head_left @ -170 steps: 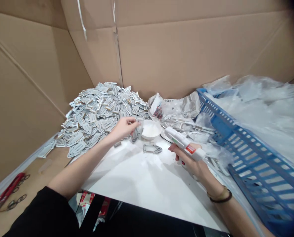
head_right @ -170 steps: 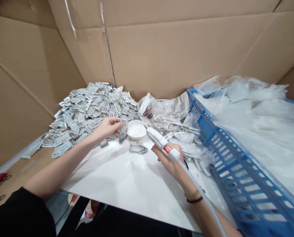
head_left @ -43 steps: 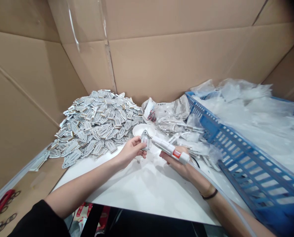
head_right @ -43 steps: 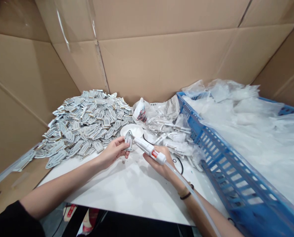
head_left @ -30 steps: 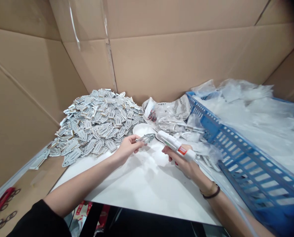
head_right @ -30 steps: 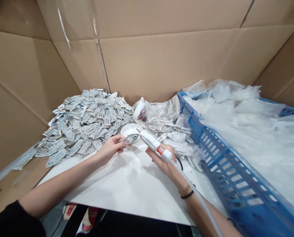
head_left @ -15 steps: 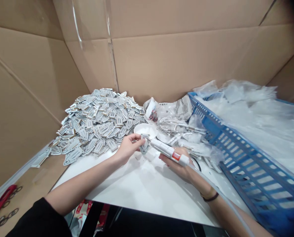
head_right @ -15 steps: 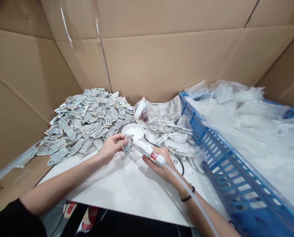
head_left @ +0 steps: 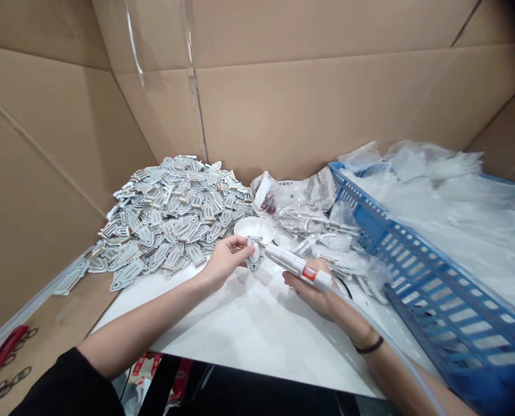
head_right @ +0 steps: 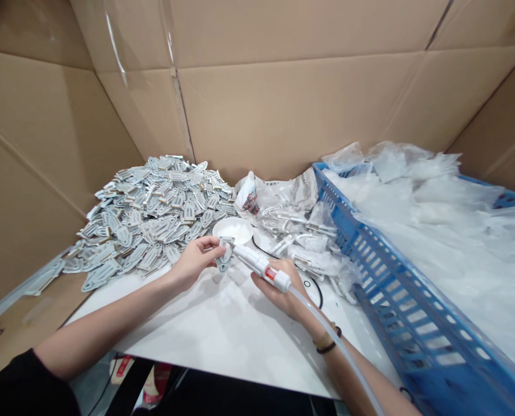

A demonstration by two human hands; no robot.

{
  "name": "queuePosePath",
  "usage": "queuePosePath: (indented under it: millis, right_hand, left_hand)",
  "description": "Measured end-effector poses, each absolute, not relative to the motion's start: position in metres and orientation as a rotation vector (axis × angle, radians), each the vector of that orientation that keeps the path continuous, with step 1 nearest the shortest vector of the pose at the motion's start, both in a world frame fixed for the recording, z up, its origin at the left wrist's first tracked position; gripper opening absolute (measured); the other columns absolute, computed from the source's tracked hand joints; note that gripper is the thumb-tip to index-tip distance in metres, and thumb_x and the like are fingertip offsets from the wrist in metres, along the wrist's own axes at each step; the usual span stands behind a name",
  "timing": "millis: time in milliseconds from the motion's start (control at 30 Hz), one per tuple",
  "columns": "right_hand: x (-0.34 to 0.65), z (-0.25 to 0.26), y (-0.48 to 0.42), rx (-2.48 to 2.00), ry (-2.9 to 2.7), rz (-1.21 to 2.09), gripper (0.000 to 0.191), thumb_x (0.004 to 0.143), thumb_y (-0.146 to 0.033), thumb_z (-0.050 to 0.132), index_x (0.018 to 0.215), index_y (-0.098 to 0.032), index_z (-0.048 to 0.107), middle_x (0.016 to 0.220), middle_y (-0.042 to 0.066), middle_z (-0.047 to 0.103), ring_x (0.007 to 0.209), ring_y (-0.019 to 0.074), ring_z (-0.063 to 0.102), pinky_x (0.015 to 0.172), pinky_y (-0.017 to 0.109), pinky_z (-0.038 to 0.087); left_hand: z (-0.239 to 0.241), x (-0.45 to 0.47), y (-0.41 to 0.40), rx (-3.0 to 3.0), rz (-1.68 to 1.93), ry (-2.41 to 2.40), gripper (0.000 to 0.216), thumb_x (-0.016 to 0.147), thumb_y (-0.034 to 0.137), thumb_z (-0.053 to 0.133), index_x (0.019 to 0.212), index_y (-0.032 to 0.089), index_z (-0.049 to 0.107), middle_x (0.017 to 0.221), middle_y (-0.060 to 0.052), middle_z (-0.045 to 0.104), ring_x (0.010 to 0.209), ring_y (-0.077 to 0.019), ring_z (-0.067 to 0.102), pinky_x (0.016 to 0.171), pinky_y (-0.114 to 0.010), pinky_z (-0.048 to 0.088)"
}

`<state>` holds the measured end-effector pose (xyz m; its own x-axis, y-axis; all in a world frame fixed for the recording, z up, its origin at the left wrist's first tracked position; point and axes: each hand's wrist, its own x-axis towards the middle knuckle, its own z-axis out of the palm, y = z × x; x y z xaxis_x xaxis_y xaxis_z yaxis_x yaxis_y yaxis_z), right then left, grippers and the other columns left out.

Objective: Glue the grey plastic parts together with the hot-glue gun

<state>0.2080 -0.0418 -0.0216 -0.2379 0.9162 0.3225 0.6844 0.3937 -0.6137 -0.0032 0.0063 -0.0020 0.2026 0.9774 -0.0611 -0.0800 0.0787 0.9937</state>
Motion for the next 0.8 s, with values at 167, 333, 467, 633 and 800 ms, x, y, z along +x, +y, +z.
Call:
queuePosePath:
  millis: [167,333,467,633,800]
  right_hand:
    - [0.2087,-0.0232,-0.0423,-1.373,-1.993,0.461,0.035,0.084,-0.033,0.053,0.051,-0.022,0.046,0.045,0.0,0.052,0.044,0.0112,0.042,0.046,0.027,0.03]
    - [0.2079,-0.0214,-0.0434,-1.362,-1.973,0.476,0.035,0.084,-0.034,0.053,0.052,-0.022,0.046,0.046,-0.001,0.05,0.044,0.0109,0.042,0.046,0.026,0.03]
    - [0.206,-0.0181,-0.0454,-1.366,-1.962,0.505,0.035,0.084,-0.034,0.053,0.052,-0.022,0.043,0.046,-0.001,0.049,0.045,0.0108,0.04,0.046,0.026,0.029]
    - [0.2054,-0.0173,-0.0461,-1.375,-1.949,0.511,0.037,0.084,-0.033,0.053,0.052,-0.022,0.037,0.046,-0.003,0.041,0.045,0.0105,0.036,0.047,0.027,0.028]
    - [0.2073,-0.0194,-0.0437,-1.346,-1.95,0.461,0.036,0.084,-0.033,0.053,0.055,-0.022,0.036,0.048,-0.004,0.039,0.046,0.0107,0.036,0.048,0.027,0.028]
  left_hand:
    - [-0.0041,-0.0034,0.007,1.193,1.054,1.038,0.029,0.06,0.033,0.08,0.072,0.015,0.061,0.071,-0.001,0.061,0.063,-0.0116,0.056,0.055,-0.023,0.046]
    - [-0.0054,-0.0032,0.007,1.191,1.056,1.038,0.03,0.06,0.034,0.08,0.074,0.014,0.062,0.073,-0.002,0.062,0.064,-0.012,0.056,0.055,-0.023,0.046]
    - [-0.0051,-0.003,0.0066,1.177,1.056,1.031,0.031,0.059,0.035,0.081,0.074,0.014,0.061,0.072,-0.002,0.062,0.064,-0.012,0.056,0.055,-0.022,0.046]
    - [-0.0042,-0.0029,0.0065,1.168,1.068,1.026,0.03,0.06,0.034,0.08,0.074,0.015,0.061,0.073,-0.002,0.061,0.065,-0.0119,0.056,0.056,-0.023,0.048]
    - [-0.0023,-0.0029,0.008,1.148,1.098,1.013,0.031,0.059,0.034,0.081,0.072,0.014,0.059,0.074,-0.002,0.061,0.067,-0.0121,0.056,0.058,-0.023,0.05]
